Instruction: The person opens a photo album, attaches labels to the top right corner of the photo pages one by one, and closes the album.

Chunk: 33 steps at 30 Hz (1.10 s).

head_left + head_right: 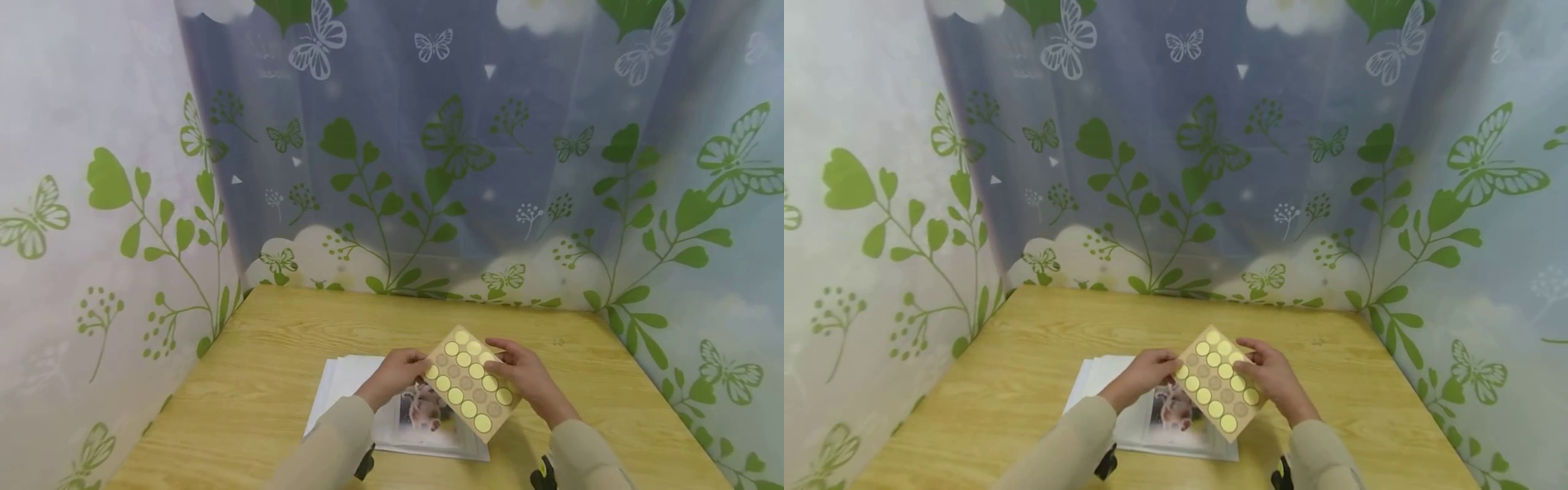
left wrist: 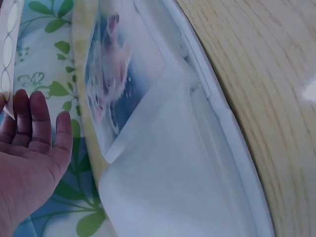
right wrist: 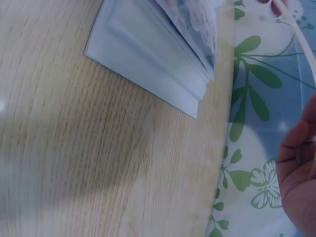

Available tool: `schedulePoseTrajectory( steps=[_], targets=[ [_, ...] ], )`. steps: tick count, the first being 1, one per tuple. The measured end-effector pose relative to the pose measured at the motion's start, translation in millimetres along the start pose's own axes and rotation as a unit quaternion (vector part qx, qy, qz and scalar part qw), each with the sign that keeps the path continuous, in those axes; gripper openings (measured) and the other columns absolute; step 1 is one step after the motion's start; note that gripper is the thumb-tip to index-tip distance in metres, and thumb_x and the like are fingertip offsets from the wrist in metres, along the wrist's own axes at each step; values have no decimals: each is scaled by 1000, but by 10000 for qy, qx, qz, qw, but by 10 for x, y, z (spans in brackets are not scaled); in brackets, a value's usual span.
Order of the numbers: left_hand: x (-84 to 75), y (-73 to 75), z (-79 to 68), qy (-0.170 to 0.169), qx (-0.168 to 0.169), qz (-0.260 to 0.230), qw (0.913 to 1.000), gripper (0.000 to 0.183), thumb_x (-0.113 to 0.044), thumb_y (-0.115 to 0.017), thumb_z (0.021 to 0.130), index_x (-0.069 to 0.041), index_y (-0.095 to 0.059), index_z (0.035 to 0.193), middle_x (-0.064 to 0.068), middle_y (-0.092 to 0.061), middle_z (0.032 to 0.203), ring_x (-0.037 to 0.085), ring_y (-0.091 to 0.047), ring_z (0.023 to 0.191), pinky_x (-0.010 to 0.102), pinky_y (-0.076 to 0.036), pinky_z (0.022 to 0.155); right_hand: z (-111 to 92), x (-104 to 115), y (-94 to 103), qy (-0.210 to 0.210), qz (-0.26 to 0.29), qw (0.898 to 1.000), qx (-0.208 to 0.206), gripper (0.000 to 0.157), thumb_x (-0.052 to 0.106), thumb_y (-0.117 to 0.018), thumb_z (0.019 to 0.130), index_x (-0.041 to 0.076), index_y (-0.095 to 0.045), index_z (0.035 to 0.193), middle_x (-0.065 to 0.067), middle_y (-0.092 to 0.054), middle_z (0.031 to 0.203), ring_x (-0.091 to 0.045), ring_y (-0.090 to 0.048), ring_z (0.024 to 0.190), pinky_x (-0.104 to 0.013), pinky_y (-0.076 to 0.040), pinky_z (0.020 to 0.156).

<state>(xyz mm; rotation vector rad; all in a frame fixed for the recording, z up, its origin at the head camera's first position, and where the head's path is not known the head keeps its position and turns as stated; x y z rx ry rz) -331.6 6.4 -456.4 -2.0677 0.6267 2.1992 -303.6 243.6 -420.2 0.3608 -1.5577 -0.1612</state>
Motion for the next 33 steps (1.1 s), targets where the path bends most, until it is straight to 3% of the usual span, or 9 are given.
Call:
schedulePoseTrajectory(
  steps=[4,10,14,18,21,24,33],
  targets=[
    [19,57,-44,223,83,-512,9984,22,-18,-60,98,1,-70,97,4,-66,80,16,-61,73,46,-56,81,39,-5,-32,42,-183,9998,91,59,11,-65,95,-4,-40,146,-12,-63,98,-22,-64,75,-33,-56,63],
    [62,57,-125,425,295,-755,9958,22,-18,-61,97,2,-72,95,3,-66,79,14,-61,72,37,-57,78,33,14,-70,124,-599,9981,-5,55,10,-66,95,-3,-45,144,-11,-62,99,-20,-61,78,-32,-53,68],
    [87,35,-162,420,373,-907,9943,22,-18,-61,97,2,-73,96,3,-65,80,14,-60,72,38,-57,78,40,59,-76,309,-1066,9937,-128,51,13,-66,95,-1,-49,142,-12,-63,102,-22,-61,84,-36,-53,72],
    [68,49,-199,329,149,-964,9947,22,-16,-61,97,2,-72,96,3,-65,80,14,-61,72,37,-57,78,46,119,-75,667,-1838,9797,-445,51,17,-65,96,0,-50,142,-18,-63,117,-32,-61,102,-46,-54,83],
    [65,93,-214,293,-160,-941,9950,22,-16,-60,98,3,-71,97,3,-67,81,14,-62,74,37,-57,79,49,161,-95,998,-2442,9609,-845,49,19,-63,98,1,-50,142,-22,-57,132,-39,-54,119,-55,-49,93],
    [75,139,-219,303,-407,-958,9941,23,-16,-59,98,3,-71,99,3,-68,82,15,-65,77,41,-57,83,51,180,-167,1251,-2773,9453,-1179,44,19,-62,99,1,-54,138,-23,-54,137,-42,-51,124,-60,-44,98],
    [122,191,-281,177,-831,-1321,9876,23,-14,-60,98,6,-69,105,2,-69,83,11,-63,73,37,-57,83,6,176,-691,1603,-2813,9337,-1527,30,21,-65,97,3,-68,121,-16,-64,123,-39,-60,114,-56,-49,94]
  ],
)
Point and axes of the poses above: each hand's wrist, its own z-axis towards the middle knuckle, its own y-axis out of the back of the hand, x = y × z, the point moved 4 cm from there along z, towards the middle knuckle
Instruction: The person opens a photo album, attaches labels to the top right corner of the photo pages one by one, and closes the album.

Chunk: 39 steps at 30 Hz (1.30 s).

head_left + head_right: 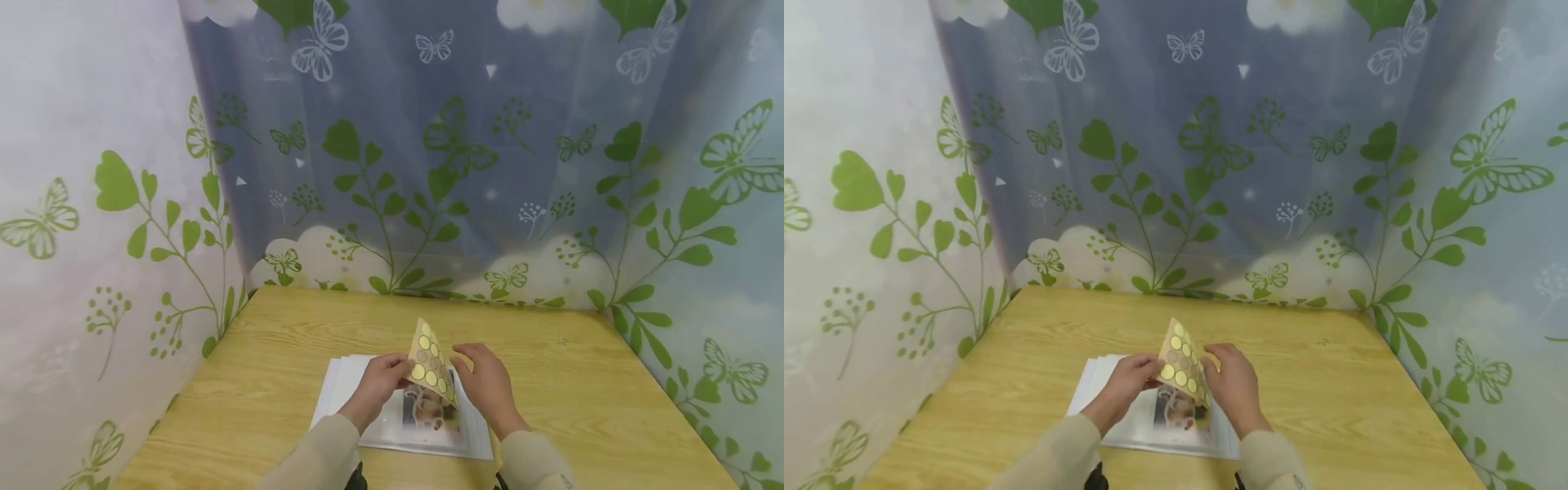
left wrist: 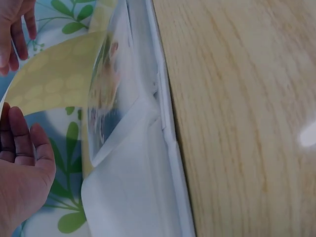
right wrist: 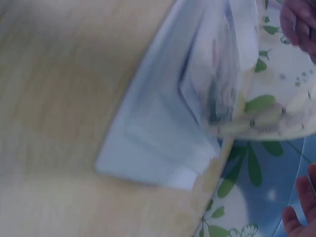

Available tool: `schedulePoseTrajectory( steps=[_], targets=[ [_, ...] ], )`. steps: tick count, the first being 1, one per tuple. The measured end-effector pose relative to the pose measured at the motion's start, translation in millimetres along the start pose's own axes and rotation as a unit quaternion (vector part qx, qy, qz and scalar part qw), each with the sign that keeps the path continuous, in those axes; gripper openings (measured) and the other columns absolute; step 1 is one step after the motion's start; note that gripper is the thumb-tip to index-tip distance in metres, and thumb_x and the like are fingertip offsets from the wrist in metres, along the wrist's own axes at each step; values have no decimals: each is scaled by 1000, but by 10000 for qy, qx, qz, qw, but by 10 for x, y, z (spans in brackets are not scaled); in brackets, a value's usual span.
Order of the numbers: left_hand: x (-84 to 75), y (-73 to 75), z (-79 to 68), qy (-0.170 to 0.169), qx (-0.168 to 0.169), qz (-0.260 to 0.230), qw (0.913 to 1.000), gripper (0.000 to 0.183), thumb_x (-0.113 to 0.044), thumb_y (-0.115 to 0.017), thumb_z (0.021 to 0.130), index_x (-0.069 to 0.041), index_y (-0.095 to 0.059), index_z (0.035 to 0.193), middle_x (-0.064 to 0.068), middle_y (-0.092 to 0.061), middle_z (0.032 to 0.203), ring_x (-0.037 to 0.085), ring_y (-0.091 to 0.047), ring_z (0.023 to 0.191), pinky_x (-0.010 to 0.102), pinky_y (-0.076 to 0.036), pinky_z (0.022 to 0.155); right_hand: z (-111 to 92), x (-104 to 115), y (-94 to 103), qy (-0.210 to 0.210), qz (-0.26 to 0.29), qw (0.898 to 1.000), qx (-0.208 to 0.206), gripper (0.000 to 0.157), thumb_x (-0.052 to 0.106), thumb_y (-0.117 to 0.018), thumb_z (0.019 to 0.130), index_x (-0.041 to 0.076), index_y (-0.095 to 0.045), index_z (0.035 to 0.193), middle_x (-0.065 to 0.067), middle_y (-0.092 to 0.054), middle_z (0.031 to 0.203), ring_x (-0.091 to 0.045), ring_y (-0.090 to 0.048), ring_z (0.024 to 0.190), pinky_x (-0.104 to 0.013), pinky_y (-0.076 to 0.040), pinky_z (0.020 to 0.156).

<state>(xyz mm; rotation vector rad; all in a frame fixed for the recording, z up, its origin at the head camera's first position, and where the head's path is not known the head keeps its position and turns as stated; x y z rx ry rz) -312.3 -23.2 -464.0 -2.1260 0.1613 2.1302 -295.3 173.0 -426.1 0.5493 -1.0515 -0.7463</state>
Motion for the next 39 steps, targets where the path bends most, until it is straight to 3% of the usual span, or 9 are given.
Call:
schedulePoseTrajectory(
  steps=[6,12,15,22,28,34,39],
  targets=[
    [64,-31,-30,-40,9,-189,9998,27,-18,-59,99,5,-68,111,3,-69,91,12,-65,78,33,-57,81,-103,188,-198,489,49,9981,-376,21,21,-70,94,7,-74,109,-8,-69,111,-32,-64,106,-51,-53,88],
    [31,-64,-38,-255,142,-651,9974,29,-19,-57,101,6,-67,113,7,-69,102,15,-66,92,34,-55,89,-130,313,-221,1212,30,9869,-1063,18,18,-75,89,7,-76,103,-6,-70,103,-27,-66,97,-47,-54,83],
    [27,-67,-20,-293,128,-801,9963,29,-19,-58,101,6,-66,111,8,-69,101,15,-66,90,35,-55,88,-122,333,-223,1316,-31,9838,-1217,18,17,-77,87,7,-77,102,-5,-70,102,-27,-66,95,-48,-53,83],
    [132,-67,-10,-80,25,-495,9987,24,-16,-60,98,5,-68,107,4,-71,92,12,-66,79,33,-56,82,-152,291,-293,1039,-106,9910,-839,16,17,-76,88,10,-77,102,-3,-70,99,-24,-66,92,-48,-53,83],
    [165,-72,-46,-191,142,-290,9993,25,-10,-58,97,9,-68,108,3,-69,88,9,-63,78,29,-57,77,-181,235,-351,783,-58,9946,-678,17,21,-75,89,11,-77,103,-3,-72,99,-24,-68,91,-49,-52,82],
    [168,-60,-80,-271,216,-223,9992,23,-7,-59,96,12,-67,108,4,-70,88,10,-63,78,30,-58,79,-199,244,-382,696,15,9958,-589,15,21,-75,89,12,-77,101,0,-71,97,-20,-68,87,-45,-54,78],
    [199,-30,-100,-142,254,45,9996,23,-8,-59,97,9,-68,110,4,-68,88,11,-60,80,36,-57,84,-221,276,-421,553,-33,9980,-313,17,24,-72,92,12,-76,102,0,-71,99,-20,-67,88,-43,-55,77]
  ],
)
Point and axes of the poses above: each hand's wrist, its own z-axis towards the middle knuckle, its own y-axis out of the back of the hand, x = y × z, the point moved 4 cm from there along z, towards the middle knuckle
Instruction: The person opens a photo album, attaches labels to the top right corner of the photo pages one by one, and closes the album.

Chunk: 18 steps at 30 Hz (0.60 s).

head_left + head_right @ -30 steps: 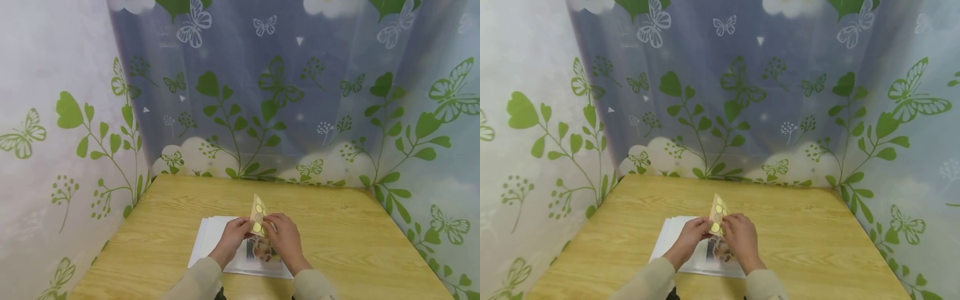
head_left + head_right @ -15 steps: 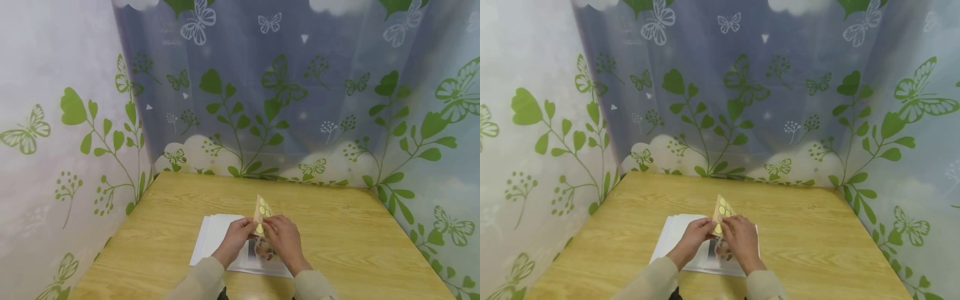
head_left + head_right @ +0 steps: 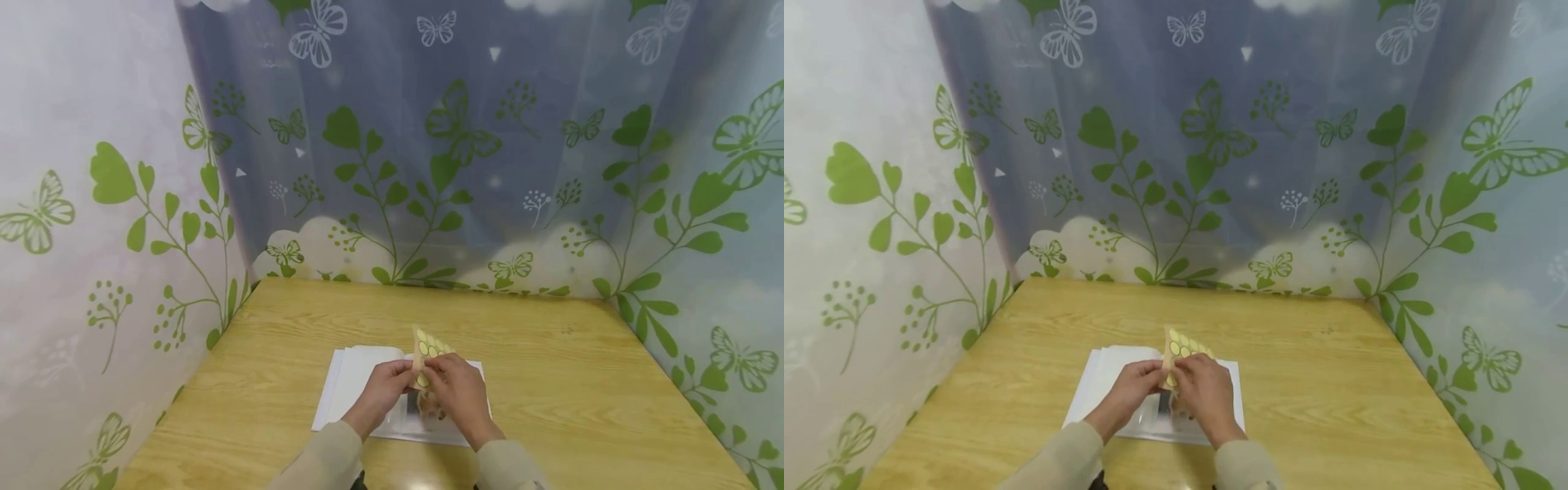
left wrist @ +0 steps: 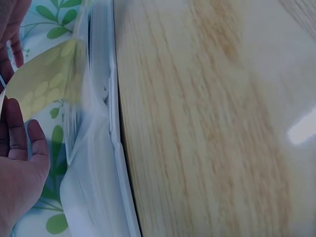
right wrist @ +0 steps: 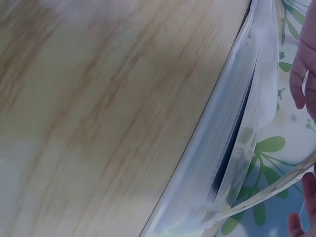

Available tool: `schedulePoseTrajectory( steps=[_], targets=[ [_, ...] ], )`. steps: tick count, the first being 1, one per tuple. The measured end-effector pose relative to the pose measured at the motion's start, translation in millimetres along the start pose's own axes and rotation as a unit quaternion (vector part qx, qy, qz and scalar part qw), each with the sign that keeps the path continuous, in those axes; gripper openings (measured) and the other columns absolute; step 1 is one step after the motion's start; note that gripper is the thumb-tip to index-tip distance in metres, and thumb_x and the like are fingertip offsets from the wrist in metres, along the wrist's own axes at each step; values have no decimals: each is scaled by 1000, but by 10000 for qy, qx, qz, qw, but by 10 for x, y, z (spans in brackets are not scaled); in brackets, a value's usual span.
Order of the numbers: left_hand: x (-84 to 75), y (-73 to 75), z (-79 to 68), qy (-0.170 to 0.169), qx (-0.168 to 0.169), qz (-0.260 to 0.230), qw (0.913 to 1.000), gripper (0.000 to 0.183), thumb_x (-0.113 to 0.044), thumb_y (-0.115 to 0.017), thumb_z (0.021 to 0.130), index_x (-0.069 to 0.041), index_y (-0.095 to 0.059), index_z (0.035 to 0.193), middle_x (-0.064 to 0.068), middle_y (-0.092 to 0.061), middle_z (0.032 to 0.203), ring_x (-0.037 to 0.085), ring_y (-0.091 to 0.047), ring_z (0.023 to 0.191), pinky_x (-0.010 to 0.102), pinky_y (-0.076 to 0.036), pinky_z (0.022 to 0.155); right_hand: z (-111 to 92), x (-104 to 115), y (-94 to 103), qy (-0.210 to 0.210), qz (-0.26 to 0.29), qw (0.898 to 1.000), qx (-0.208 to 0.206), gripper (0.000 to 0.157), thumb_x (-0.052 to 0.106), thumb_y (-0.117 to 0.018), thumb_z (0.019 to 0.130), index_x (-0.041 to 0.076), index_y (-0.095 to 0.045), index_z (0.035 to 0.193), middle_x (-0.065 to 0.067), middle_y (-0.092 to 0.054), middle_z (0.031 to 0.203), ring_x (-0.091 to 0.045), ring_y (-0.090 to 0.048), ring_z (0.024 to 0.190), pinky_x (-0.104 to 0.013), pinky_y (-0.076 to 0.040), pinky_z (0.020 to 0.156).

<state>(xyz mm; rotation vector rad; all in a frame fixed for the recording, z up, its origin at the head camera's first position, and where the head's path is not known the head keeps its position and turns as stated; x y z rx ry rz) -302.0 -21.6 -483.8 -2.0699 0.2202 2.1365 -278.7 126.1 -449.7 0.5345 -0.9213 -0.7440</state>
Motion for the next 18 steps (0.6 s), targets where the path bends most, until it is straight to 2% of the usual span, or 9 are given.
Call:
schedulePoseTrajectory(
  steps=[3,10,18],
  targets=[
    [1,7,-17,23,25,145,9999,23,-8,-59,97,8,-69,110,7,-69,94,10,-60,82,40,-56,86,-1,7,-20,-159,-79,9998,90,20,29,-72,92,12,-77,101,0,-71,98,-21,-68,88,-43,-55,76],
    [-227,-49,-161,-183,202,291,9992,22,-1,-57,96,13,-67,110,17,-71,102,12,-61,85,43,-55,87,-13,-14,-41,-562,-68,9984,63,20,30,-74,89,12,-77,99,0,-72,92,-20,-68,83,-42,-55,72],
    [7,-34,-32,-240,148,553,9981,22,-4,-60,95,10,-70,109,15,-72,102,8,-59,83,32,-55,79,-27,-14,-85,-608,-264,9977,107,16,26,-72,91,11,-77,96,-2,-72,90,-21,-69,81,-43,-55,75]
  ],
)
Point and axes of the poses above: each hand's wrist, its own z-axis towards the middle knuckle, its own y-axis out of the back of the hand, x = y × z, the point moved 4 cm from there along z, towards the middle knuckle
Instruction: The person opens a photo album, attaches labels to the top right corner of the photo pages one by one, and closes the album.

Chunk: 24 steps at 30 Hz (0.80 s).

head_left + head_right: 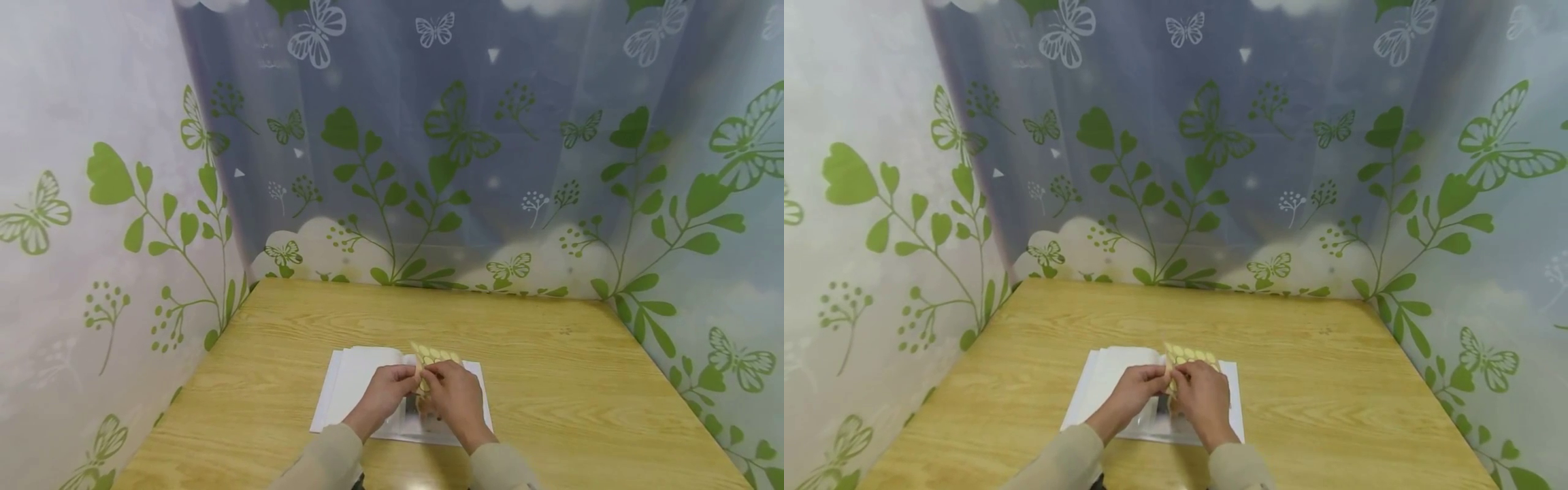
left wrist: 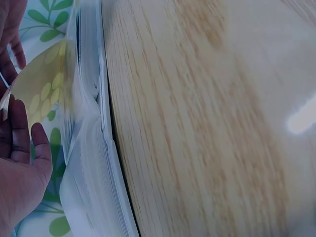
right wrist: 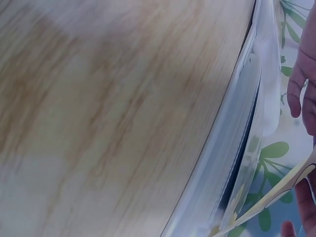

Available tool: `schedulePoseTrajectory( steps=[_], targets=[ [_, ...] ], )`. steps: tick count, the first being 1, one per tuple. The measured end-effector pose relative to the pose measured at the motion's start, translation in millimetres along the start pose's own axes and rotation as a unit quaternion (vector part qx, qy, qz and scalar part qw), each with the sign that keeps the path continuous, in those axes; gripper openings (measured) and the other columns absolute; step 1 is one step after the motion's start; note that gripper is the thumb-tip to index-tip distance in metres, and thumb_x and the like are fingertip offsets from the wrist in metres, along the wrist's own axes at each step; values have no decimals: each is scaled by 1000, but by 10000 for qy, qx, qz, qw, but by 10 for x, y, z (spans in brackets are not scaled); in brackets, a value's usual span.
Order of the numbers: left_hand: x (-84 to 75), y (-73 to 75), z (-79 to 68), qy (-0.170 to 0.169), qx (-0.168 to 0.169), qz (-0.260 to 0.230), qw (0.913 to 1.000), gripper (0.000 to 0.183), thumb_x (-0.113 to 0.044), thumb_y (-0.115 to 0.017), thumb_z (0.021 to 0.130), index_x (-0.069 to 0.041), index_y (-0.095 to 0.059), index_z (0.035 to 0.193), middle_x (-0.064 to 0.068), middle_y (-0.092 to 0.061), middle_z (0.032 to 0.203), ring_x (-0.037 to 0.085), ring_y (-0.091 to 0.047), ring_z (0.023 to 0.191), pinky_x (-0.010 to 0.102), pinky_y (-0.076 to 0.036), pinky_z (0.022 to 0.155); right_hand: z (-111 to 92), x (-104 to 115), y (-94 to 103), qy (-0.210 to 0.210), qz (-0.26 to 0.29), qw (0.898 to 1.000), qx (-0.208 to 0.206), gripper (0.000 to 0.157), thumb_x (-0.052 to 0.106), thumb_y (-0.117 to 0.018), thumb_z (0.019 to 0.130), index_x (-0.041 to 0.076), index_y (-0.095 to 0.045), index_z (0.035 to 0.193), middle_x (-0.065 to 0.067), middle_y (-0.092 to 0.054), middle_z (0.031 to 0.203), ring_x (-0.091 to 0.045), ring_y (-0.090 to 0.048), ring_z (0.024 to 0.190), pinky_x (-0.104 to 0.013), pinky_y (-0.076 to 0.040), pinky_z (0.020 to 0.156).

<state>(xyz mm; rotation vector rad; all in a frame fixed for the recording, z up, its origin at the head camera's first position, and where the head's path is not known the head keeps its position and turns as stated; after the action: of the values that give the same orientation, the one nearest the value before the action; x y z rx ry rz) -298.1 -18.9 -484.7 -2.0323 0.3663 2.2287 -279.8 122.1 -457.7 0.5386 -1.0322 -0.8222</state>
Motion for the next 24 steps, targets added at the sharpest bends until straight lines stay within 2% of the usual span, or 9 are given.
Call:
schedulePoseTrajectory(
  steps=[4,9,15,18,24],
  targets=[
    [30,17,2,-6,6,78,10000,21,-5,-61,95,9,-71,108,14,-72,100,9,-59,82,29,-53,76,-10,5,-14,-31,11,10000,81,14,23,-70,92,11,-77,95,-2,-72,91,-21,-68,81,-42,-55,74],
    [45,20,-7,24,59,56,10000,20,-5,-61,95,9,-71,107,13,-71,99,9,-59,82,30,-54,77,-19,-4,-21,-121,65,9998,154,14,21,-68,94,10,-76,95,-3,-73,94,-23,-68,82,-44,-54,74],
    [55,10,-6,44,90,-2,9999,22,-3,-60,95,10,-69,109,16,-72,102,10,-61,84,38,-56,81,-7,-37,-37,-294,230,9990,245,13,20,-66,95,11,-75,96,-2,-71,92,-17,-64,76,-42,-54,70],
    [63,11,-5,98,72,-35,9999,22,-3,-59,95,10,-69,111,17,-71,104,13,-62,86,41,-56,83,-5,-54,-39,-350,282,9985,327,16,23,-66,96,11,-76,98,-1,-72,92,-18,-65,78,-42,-54,71],
    [83,21,12,175,-53,6,9998,21,-5,-61,95,9,-71,107,9,-71,96,11,-61,83,35,-57,79,-11,-59,-46,-213,252,9990,307,16,25,-70,93,11,-76,98,0,-72,92,-21,-68,84,-42,-55,74]
  ],
)
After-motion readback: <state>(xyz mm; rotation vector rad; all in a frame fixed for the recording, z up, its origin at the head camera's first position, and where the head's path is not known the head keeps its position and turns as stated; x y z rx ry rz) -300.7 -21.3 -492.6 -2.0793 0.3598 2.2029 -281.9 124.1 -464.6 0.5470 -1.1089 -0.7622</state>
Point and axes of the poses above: each hand's wrist, its own z-axis towards the middle knuckle, its own y-axis out of the back of the hand, x = y × z, the point moved 4 cm from there along z, towards the middle knuckle
